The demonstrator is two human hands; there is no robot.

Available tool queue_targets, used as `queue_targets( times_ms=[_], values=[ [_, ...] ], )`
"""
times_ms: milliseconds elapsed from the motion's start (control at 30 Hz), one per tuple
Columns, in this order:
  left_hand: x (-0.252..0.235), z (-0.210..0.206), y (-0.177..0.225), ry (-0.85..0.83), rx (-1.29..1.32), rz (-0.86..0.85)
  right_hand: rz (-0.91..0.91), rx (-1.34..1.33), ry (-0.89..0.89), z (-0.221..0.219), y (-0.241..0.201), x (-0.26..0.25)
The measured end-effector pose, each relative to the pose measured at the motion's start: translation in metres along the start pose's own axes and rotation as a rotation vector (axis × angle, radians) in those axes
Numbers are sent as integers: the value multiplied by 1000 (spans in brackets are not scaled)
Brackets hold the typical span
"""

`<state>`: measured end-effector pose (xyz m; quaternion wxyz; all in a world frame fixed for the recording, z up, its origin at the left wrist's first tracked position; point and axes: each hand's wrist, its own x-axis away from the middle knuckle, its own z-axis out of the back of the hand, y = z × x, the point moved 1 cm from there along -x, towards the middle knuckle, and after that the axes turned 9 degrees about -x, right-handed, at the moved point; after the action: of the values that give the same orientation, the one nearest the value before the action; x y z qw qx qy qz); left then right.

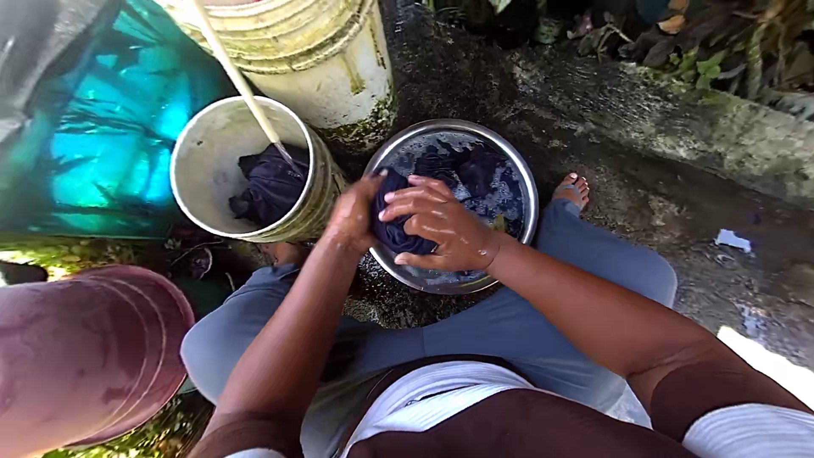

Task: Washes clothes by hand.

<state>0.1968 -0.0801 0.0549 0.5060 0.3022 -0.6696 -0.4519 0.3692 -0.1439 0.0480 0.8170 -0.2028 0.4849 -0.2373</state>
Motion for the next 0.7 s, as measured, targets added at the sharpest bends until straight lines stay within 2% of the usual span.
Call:
queue_targets(
  times_ms=[100, 200, 267, 333, 367, 400, 467, 500, 567, 633, 700],
  values=[
    [14, 78, 44, 81, -102, -271, -101, 76, -46, 19, 10, -5],
    [26, 167, 93, 19, -281, -480, -386, 182, -112, 37, 28, -2],
    [38, 184, 119, 214, -505, -382, -591, 231, -187, 48, 45, 4],
    [41, 182, 120, 494, -787, -196, -776, 290, -250, 57, 60, 15],
    [36, 184, 112, 560, -926, -127, -862, 310, -284, 60, 67, 20],
    [29, 190, 98, 546, -1067, -51, -947, 320, -330, 61, 75, 25],
    [0, 224, 44, 397, -1333, 3, -1087, 321, -456, 54, 96, 44],
    [-21, 253, 4, 341, -1442, -56, -1139, 312, -543, 47, 107, 58],
    [-55, 293, -49, 370, -1520, -79, -1212, 312, -792, 31, 129, 95],
    [-65, 295, -53, 383, -1489, 24, -1263, 330, -1082, 20, 147, 122],
    [-68, 303, -62, 510, -1452, -8, -1284, 307, -1166, 8, 169, 149]
  ],
)
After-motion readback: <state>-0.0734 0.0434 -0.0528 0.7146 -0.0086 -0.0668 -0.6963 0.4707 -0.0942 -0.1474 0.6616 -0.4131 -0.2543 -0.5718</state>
